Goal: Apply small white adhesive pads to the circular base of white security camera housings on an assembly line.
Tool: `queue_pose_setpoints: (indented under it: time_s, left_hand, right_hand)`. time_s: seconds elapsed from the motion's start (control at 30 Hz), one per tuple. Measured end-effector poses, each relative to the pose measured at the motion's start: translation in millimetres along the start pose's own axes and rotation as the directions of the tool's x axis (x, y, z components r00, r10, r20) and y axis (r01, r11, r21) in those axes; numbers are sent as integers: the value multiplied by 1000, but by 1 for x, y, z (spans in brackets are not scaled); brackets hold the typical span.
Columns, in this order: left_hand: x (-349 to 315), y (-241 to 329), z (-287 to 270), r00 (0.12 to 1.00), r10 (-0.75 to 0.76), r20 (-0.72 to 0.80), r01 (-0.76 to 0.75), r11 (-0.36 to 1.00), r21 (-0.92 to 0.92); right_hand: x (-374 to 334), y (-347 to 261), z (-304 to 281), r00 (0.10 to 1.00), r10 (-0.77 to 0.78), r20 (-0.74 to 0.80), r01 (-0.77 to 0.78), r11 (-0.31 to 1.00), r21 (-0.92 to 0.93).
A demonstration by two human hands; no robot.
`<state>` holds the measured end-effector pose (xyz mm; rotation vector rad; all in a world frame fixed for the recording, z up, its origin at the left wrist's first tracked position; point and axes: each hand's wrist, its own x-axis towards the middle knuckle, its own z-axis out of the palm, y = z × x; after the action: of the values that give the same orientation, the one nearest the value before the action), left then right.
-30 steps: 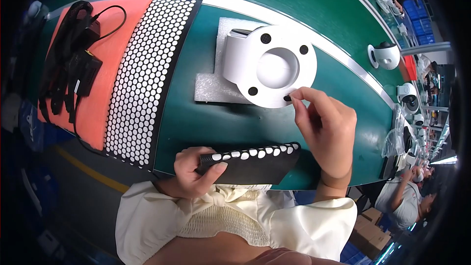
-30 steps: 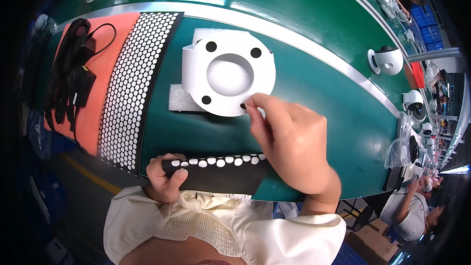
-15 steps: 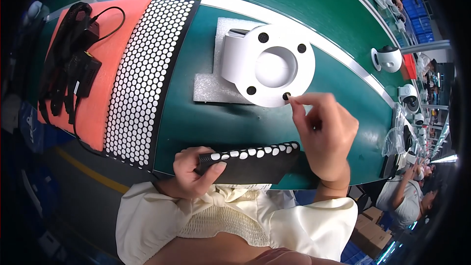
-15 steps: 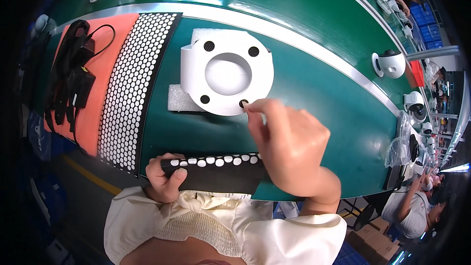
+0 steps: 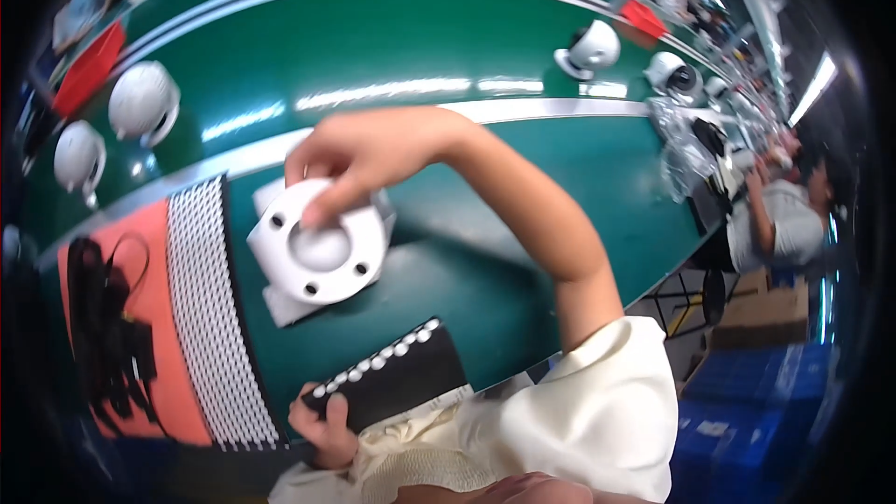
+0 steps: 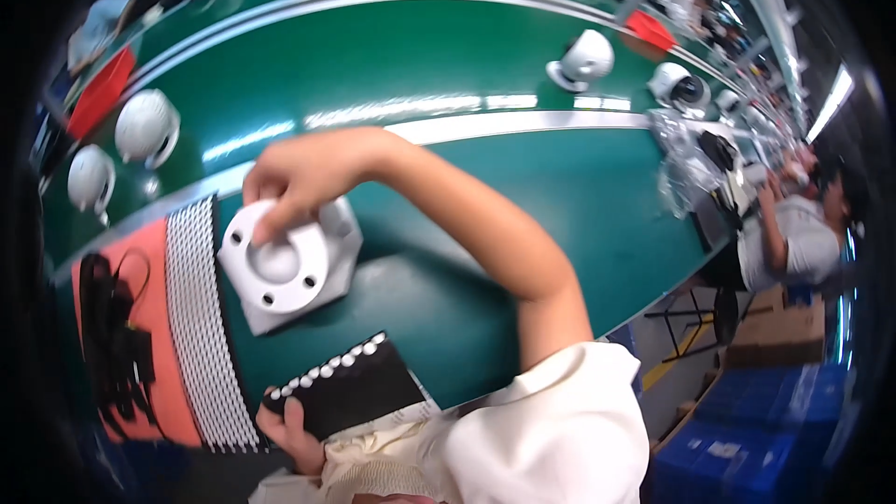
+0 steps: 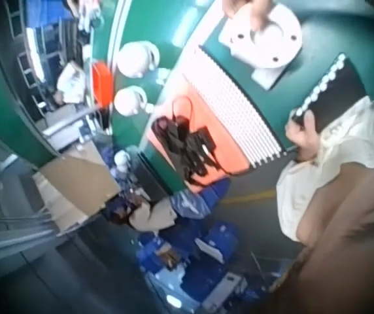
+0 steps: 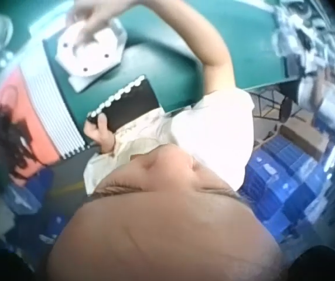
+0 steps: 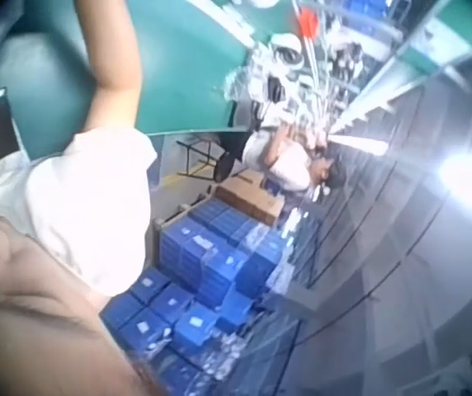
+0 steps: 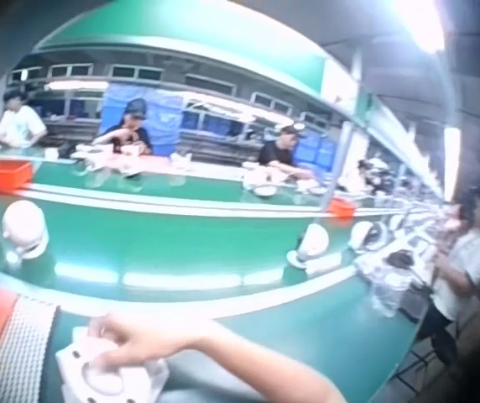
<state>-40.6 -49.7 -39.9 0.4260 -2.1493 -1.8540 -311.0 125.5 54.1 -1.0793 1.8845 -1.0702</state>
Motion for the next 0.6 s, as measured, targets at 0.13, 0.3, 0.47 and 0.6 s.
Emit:
queue_pose_setpoints:
  time_s: [0.13, 0.3, 0.47, 0.6]
  left_hand:
    - [-7, -18, -2, 1000, -3, 10, 5, 986, -169]
    - [6, 2, -4, 971, -57, 234, 111, 967, -227]
    - [4, 13, 5, 967, -94, 236, 147, 965, -219]
    - [6, 8, 1, 958, -93, 271, 150, 969, -198]
  right_hand:
    - [-13, -4, 15, 999, -27, 46, 33, 992, -126]
    - [-43, -17, 22, 951, -227, -212, 125, 905, -408]
    - [-45, 43, 12, 646, -487, -588, 27, 784, -620]
    - [-33, 122, -18, 658, -575, -486, -313, 378, -871]
